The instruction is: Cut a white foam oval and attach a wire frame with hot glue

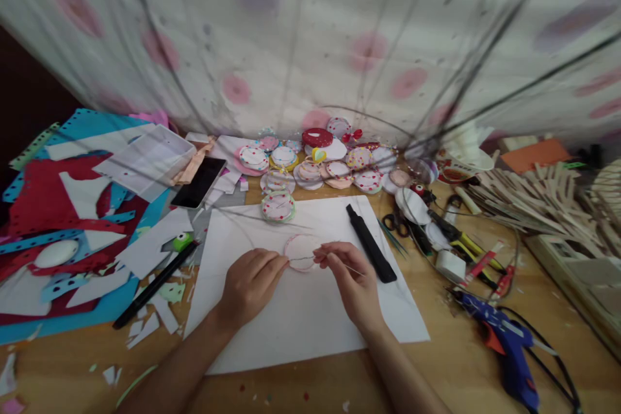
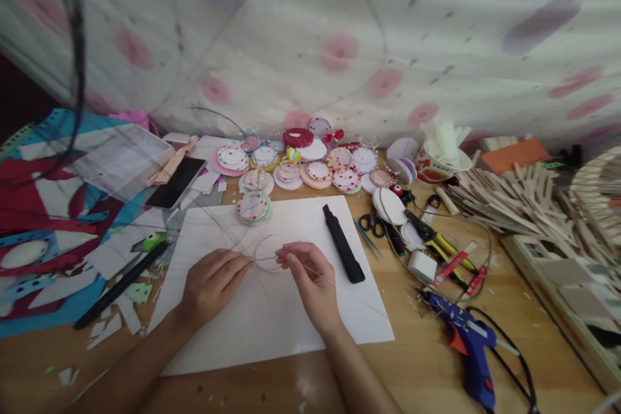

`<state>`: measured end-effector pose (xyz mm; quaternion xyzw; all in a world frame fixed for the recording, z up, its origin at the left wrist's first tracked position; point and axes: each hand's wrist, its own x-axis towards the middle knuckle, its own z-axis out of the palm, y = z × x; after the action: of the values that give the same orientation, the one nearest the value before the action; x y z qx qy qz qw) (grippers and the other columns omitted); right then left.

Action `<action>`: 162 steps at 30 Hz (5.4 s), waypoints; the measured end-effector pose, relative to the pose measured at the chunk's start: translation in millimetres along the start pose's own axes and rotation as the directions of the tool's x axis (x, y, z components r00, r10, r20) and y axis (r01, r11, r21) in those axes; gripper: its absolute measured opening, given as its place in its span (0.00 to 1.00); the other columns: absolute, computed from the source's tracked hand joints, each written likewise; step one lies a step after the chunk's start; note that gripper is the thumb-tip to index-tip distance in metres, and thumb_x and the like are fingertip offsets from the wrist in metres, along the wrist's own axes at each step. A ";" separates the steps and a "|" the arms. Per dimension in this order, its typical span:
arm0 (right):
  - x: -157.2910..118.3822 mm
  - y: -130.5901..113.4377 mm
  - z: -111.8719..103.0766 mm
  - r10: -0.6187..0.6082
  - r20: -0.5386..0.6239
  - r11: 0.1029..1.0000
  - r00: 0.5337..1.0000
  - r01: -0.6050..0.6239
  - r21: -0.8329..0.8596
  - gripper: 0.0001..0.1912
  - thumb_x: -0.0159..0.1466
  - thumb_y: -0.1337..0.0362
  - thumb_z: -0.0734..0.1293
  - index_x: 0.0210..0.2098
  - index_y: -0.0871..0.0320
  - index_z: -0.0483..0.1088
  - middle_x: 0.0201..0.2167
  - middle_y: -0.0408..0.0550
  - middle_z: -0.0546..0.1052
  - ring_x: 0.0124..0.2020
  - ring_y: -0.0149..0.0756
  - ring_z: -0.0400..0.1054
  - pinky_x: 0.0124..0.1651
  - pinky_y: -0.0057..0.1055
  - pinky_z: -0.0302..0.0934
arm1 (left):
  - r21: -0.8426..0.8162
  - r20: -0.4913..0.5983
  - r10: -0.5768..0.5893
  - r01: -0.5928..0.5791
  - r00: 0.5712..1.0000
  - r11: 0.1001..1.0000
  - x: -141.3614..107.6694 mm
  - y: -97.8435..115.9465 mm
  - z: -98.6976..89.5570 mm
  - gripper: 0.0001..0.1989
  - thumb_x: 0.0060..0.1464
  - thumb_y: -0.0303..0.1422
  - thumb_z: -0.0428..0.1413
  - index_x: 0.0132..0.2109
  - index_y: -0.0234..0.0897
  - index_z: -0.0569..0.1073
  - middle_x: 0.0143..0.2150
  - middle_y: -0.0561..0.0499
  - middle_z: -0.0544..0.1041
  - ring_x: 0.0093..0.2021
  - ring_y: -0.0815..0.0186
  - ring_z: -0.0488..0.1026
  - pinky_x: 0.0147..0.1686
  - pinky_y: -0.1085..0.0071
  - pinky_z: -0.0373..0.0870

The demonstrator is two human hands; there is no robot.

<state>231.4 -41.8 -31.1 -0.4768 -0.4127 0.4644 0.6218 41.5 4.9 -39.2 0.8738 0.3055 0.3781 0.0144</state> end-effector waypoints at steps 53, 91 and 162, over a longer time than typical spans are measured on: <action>2.0 -6.6 -9.3 0.232 0.272 0.807 0.934 -0.341 0.482 0.08 0.58 0.60 0.70 0.29 0.59 0.73 0.21 0.42 0.73 0.22 0.23 0.64 0.24 0.18 0.56 | -0.346 0.670 -0.293 0.635 0.683 0.690 18.9 27.3 -77.3 0.09 0.57 0.28 0.52 0.43 0.41 0.74 0.34 0.53 0.76 0.33 0.71 0.72 0.36 0.76 0.67; -8.9 -1.3 1.9 0.127 0.269 0.929 0.955 -0.210 0.306 0.12 0.63 0.56 0.64 0.30 0.59 0.69 0.25 0.45 0.73 0.24 0.27 0.64 0.26 0.24 0.55 | 0.492 0.228 0.390 -0.451 0.892 0.744 7.7 3.2 -71.8 0.12 0.58 0.22 0.51 0.46 0.29 0.75 0.41 0.46 0.78 0.40 0.63 0.72 0.41 0.64 0.67; -10.5 -12.8 -2.9 0.124 0.298 0.866 0.947 -0.249 0.433 0.08 0.61 0.59 0.67 0.30 0.56 0.71 0.24 0.42 0.68 0.23 0.26 0.58 0.24 0.24 0.51 | -0.289 0.927 -0.280 0.951 0.248 -0.113 24.3 36.9 -68.0 0.11 0.44 0.36 0.63 0.30 0.32 0.74 0.23 0.54 0.76 0.24 0.73 0.67 0.27 0.76 0.61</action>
<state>234.2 -54.1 -19.9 -0.2867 -0.3190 0.6665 0.6098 28.0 -25.8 34.7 0.4637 0.4330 0.0995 0.7666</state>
